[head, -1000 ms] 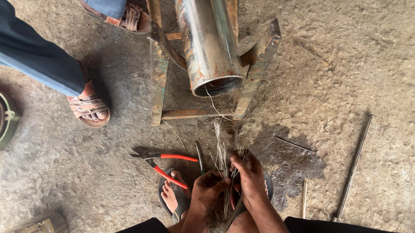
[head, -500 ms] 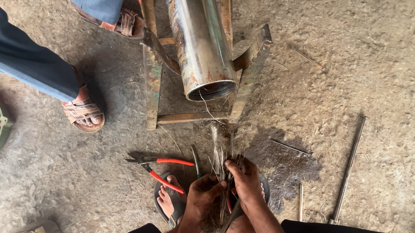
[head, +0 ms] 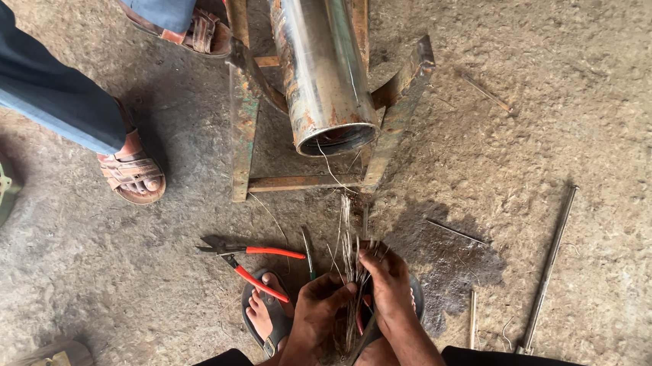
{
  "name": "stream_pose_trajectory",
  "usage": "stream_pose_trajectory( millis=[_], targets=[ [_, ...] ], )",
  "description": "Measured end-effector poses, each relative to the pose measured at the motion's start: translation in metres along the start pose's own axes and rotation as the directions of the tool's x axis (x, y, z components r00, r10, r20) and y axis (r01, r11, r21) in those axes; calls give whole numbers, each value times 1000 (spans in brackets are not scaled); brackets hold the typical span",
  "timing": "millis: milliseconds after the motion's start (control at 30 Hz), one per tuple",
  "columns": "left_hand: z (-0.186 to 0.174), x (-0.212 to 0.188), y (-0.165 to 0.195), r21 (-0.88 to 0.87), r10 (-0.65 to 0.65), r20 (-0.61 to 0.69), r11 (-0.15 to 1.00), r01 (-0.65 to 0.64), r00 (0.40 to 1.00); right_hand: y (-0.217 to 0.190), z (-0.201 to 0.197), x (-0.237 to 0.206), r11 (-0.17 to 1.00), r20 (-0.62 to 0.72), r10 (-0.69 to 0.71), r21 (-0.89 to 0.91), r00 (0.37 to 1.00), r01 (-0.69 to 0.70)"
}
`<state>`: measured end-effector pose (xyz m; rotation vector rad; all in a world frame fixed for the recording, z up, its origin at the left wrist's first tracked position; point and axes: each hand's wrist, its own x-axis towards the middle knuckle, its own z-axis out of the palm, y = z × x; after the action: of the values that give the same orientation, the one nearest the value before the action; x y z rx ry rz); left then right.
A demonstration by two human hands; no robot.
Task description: The person uses pliers and a screwdriver to pull and cut wires from inside a metal cylinder. They repeatedly reach into the cylinder, grip the wires, and extract them, occasionally cutting the wires to free them from the cylinder.
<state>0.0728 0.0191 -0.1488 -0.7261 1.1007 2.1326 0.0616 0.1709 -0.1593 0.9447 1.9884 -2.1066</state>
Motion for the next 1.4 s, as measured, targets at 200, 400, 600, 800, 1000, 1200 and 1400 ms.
stream_pose_trajectory(
  millis=[200,400,600,800,1000,1200,1400],
  targets=[
    [-2,2,0,16,19,4,1000,-19,1000,2,-1,2,996,65,-59,-67,996,63],
    [-3,1,2,74,-5,-33,997,8,999,3,2,0,991,63,-96,-83,993,101],
    [-2,1,3,51,-13,-42,999,15,999,12,-1,5,988,29,-150,41,988,149],
    [0,0,3,58,-9,-30,998,10,1000,13,-2,5,994,-13,-106,22,994,107],
    [-2,-1,-1,29,-6,-34,1000,7,999,-7,4,-2,993,63,-84,-73,994,89],
    [-5,2,-9,112,81,55,990,-87,995,-13,2,-4,1000,31,-7,8,999,7],
    [-5,0,-8,86,42,12,995,-43,999,-5,-3,-3,999,20,31,-15,999,-30]
  ],
)
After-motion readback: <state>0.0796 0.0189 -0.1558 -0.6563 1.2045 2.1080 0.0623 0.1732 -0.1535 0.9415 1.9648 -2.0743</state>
